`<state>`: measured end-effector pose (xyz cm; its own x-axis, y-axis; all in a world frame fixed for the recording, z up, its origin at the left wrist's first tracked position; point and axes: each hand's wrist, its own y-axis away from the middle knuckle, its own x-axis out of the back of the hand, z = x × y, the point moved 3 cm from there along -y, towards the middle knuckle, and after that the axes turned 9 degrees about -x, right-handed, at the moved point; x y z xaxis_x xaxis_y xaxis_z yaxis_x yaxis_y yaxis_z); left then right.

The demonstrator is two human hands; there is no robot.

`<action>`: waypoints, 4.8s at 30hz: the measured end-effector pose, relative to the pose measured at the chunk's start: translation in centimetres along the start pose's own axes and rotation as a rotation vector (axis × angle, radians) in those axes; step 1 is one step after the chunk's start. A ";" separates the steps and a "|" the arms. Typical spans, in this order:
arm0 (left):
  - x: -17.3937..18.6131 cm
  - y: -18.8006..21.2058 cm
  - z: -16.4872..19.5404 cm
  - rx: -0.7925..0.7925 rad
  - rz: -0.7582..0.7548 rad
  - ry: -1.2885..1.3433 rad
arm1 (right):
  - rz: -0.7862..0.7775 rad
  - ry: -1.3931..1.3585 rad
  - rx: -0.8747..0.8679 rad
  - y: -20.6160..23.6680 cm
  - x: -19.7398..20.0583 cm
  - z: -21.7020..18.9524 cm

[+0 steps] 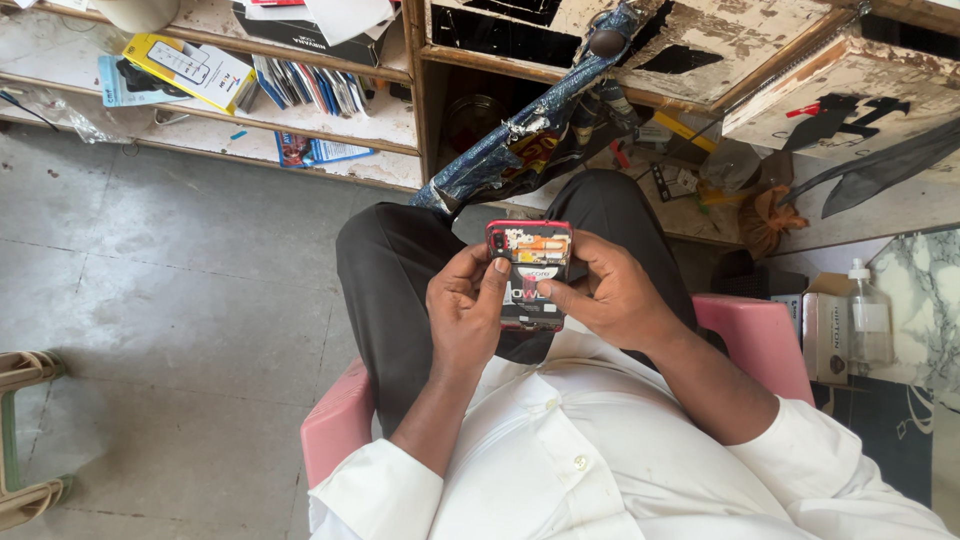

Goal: The person holds a disassembled smartphone and manipulates internal components, including the battery and circuit board. They repeatedly open and close the device, adjust parts with their fingers, and place the phone on a workbench.

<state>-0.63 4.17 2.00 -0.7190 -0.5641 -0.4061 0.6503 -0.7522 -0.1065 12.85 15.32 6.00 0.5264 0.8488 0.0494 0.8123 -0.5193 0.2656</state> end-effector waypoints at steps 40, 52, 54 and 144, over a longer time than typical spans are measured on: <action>-0.3 0.0 0.0 0.000 0.017 -0.054 | 0.022 0.019 -0.048 -0.3 0.2 0.6; -0.7 -0.3 0.7 -0.018 -0.050 -0.098 | -0.025 -0.086 0.011 -0.4 0.9 0.8; -0.7 -0.2 0.8 -0.005 -0.047 -0.090 | -0.020 -0.081 0.005 -0.4 0.9 0.9; -2.3 0.6 1.1 0.044 -0.110 -0.176 | 0.178 -0.318 -0.030 -1.4 0.5 2.5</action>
<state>1.13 4.60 3.89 -0.8192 -0.5259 -0.2286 0.5571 -0.8244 -0.1000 12.65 16.23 3.21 0.7148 0.6691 -0.2034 0.6954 -0.6493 0.3079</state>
